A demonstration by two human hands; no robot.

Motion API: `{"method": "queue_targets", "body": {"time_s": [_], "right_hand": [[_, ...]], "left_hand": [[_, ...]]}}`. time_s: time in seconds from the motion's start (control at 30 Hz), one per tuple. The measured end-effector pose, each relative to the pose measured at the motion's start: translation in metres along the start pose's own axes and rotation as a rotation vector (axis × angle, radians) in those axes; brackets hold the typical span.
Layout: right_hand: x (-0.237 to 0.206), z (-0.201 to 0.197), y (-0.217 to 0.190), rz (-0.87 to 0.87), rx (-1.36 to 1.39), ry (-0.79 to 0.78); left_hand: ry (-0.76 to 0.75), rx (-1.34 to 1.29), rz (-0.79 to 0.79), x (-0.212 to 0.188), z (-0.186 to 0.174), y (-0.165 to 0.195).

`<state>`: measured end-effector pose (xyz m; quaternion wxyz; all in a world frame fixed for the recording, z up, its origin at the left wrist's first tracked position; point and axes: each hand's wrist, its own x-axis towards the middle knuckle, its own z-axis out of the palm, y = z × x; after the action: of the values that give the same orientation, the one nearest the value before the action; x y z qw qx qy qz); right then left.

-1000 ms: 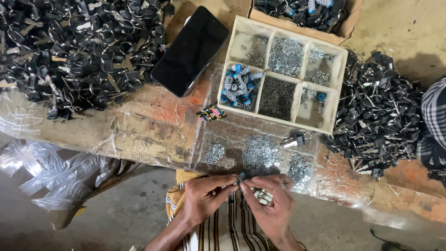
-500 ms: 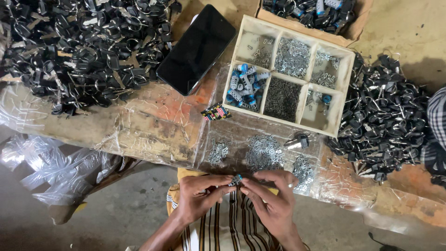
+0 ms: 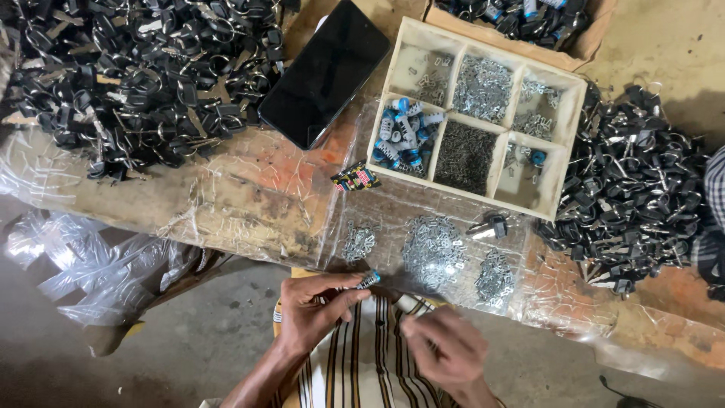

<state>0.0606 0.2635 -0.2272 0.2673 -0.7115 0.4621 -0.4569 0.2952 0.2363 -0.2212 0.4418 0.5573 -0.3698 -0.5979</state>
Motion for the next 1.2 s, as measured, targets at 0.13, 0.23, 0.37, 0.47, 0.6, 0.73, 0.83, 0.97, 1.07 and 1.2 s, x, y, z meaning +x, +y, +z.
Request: {"method": "queue_targets", "body": {"time_s": [0.13, 0.23, 0.37, 0.47, 0.6, 0.73, 0.83, 0.97, 1.07, 1.2], "right_hand": [[-0.021, 0.028, 0.012, 0.282, -0.006, -0.404], [-0.018, 0.057, 0.042, 0.558, -0.21, -0.578], [-0.02, 0.082, 0.081, 0.859, -0.312, -0.865], [-0.024, 0.085, 0.098, 0.793, -0.233, -0.994], [-0.025, 0.067, 0.109, 0.763, -0.007, -1.036], [-0.005, 0.046, 0.087, 1.024, -0.213, -1.133], [0.007, 0.022, 0.04, 0.835, -0.221, -1.128], [0.016, 0.008, -0.024, 0.494, -0.035, -0.929], [0.034, 0.02, -0.039, 0.075, -0.319, -0.336], [0.064, 0.027, -0.038, -0.051, -0.539, -0.193]], "left_hand": [[0.009, 0.003, -0.052, -0.001, -0.002, 0.003], [-0.037, 0.027, 0.074, 0.001, -0.004, 0.008], [-0.021, 0.044, 0.049, 0.002, -0.004, 0.012], [-0.033, 0.038, 0.069, 0.002, -0.004, 0.013], [-0.022, 0.03, 0.076, 0.002, -0.004, 0.013], [-0.023, 0.066, 0.034, 0.002, -0.006, 0.012], [-0.018, 0.028, 0.036, 0.0, -0.007, 0.013], [0.097, 0.048, 0.105, -0.004, -0.01, 0.013], [0.15, 0.054, 0.137, -0.01, -0.019, 0.015], [0.219, 0.088, 0.118, -0.013, -0.024, 0.016]]}}
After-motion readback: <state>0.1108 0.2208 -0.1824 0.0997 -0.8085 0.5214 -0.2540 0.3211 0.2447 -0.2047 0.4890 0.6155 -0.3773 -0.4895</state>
